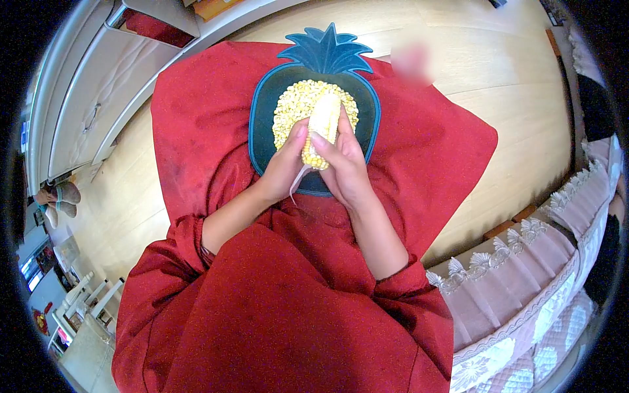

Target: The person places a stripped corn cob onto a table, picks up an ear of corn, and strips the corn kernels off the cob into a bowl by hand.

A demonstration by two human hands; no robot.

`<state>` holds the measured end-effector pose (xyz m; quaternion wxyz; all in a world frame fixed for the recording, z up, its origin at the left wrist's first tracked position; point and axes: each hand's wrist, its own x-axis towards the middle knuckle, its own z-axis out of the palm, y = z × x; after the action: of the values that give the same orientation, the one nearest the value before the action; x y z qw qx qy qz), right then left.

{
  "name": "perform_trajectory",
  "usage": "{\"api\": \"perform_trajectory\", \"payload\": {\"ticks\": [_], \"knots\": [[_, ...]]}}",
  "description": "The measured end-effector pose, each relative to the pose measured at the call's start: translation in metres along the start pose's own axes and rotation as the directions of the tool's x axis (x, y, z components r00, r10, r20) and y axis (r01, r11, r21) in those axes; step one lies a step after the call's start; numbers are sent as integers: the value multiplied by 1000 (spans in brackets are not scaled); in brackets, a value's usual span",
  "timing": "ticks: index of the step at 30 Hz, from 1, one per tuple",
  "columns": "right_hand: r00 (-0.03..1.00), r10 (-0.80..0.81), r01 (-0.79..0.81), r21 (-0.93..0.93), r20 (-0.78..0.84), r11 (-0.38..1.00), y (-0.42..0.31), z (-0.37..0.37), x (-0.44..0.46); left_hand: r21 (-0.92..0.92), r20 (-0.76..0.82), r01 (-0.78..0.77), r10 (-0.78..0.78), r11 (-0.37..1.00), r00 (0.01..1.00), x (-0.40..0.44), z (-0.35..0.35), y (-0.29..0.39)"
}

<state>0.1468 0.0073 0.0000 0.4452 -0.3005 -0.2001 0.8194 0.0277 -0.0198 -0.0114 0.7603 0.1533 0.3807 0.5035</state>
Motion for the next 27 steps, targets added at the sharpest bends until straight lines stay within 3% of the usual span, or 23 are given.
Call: {"api": "perform_trajectory", "payload": {"ticks": [2,5,8,11,17,20,23,27], "knots": [[1000,-6,6,-28,-8,1000,0,1,0,-60,-10,25,-26,998,1000,-3,4,6],[997,21,-21,5,-73,1000,3,-4,2,187,101,-93,75,978,992,0,-11,-5],[997,56,-55,27,-46,998,3,-11,2,307,98,-100,73,946,992,0,-7,-3],[993,16,-15,11,-115,1000,5,-3,1,304,83,-106,84,947,993,1,-7,-5],[997,10,-5,65,-79,998,11,-11,4,266,36,-120,115,956,993,3,-8,-10],[996,16,-16,7,-83,1000,5,3,0,194,-19,-111,117,975,993,3,-8,-13],[1000,22,-22,2,23,1000,1,-2,0,141,-58,-40,49,989,997,0,-2,-4],[999,-5,6,-20,44,1000,-1,6,-2,113,-104,-54,66,992,992,2,-5,-5]]}}
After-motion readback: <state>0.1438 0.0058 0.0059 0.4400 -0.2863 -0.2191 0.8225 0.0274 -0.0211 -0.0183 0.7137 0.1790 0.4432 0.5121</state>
